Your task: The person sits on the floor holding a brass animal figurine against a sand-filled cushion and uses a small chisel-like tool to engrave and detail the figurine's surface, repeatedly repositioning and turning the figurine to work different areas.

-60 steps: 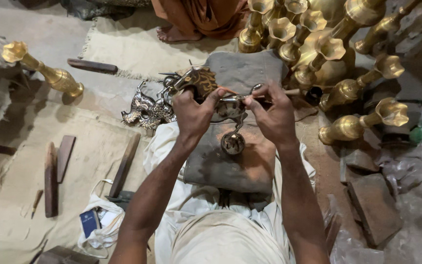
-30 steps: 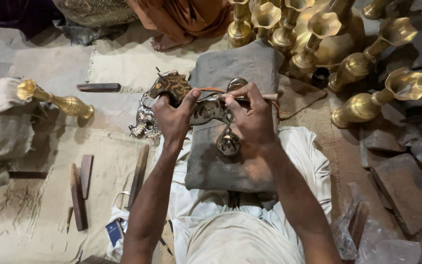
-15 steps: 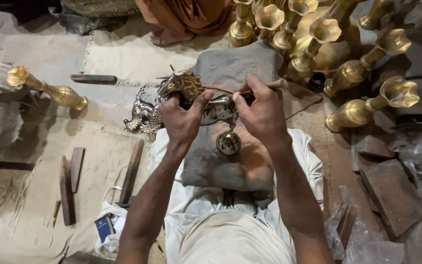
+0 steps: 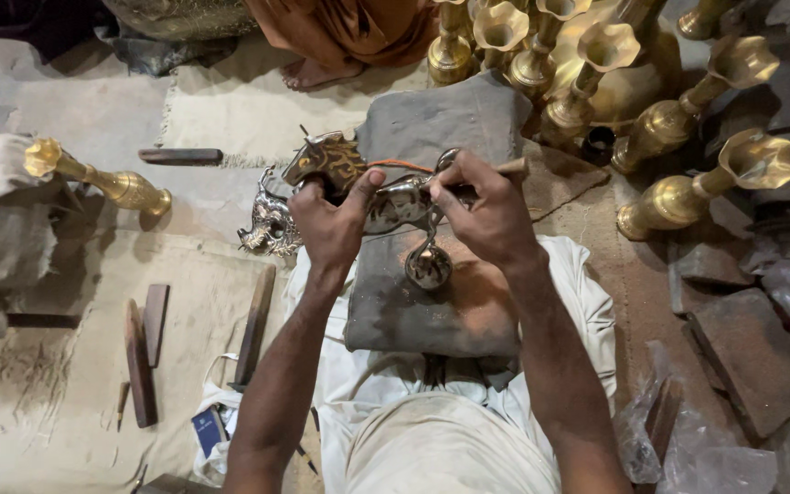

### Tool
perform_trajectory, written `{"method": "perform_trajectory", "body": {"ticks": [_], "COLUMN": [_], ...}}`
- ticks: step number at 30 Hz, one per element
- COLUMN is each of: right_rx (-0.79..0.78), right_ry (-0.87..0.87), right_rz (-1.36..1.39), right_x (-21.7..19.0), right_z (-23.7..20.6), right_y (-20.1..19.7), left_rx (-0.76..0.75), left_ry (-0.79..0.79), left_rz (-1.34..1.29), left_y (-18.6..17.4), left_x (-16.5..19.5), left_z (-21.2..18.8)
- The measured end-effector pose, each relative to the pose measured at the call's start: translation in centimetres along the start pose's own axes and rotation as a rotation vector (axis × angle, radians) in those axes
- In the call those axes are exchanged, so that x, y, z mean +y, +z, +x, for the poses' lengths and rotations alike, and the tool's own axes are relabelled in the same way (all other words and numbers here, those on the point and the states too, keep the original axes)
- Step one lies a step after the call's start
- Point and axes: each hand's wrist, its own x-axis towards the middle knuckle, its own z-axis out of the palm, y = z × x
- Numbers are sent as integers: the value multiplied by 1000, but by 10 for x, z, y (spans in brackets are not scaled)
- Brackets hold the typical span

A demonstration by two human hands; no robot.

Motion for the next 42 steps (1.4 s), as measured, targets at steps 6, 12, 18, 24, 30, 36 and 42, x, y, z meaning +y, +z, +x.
{"method": "perform_trajectory", "body": {"ticks": [6,12,18,24,30,36,42], "right_rx": [-3,-54,-40,-17,35,157,248], "right_ry": [-40,-136,-154,-203,-262,-277,-294], "right_rz": [13,28,112,113,188,98,76], "right_x": [14,28,44,48,46,42,44], "right_z": [-3,-2,6,9,2,-10,-19], "right_y": [-7,-17,-17,-21,-17,-14,-6], "left_rx": [14,31,47,56,107,105,65], "left_ry": [-32,-92,-150,-174,-206,-297,-297], "left_rz": [-25,-6,-56,-26,-2,-85,-118], "left_y": [9,19,31,39,47,52,51], "left_x": [-7,-14,-19,-30,-40,-40,-39], "left_z": [1,5,8,11,12,7,7]}}
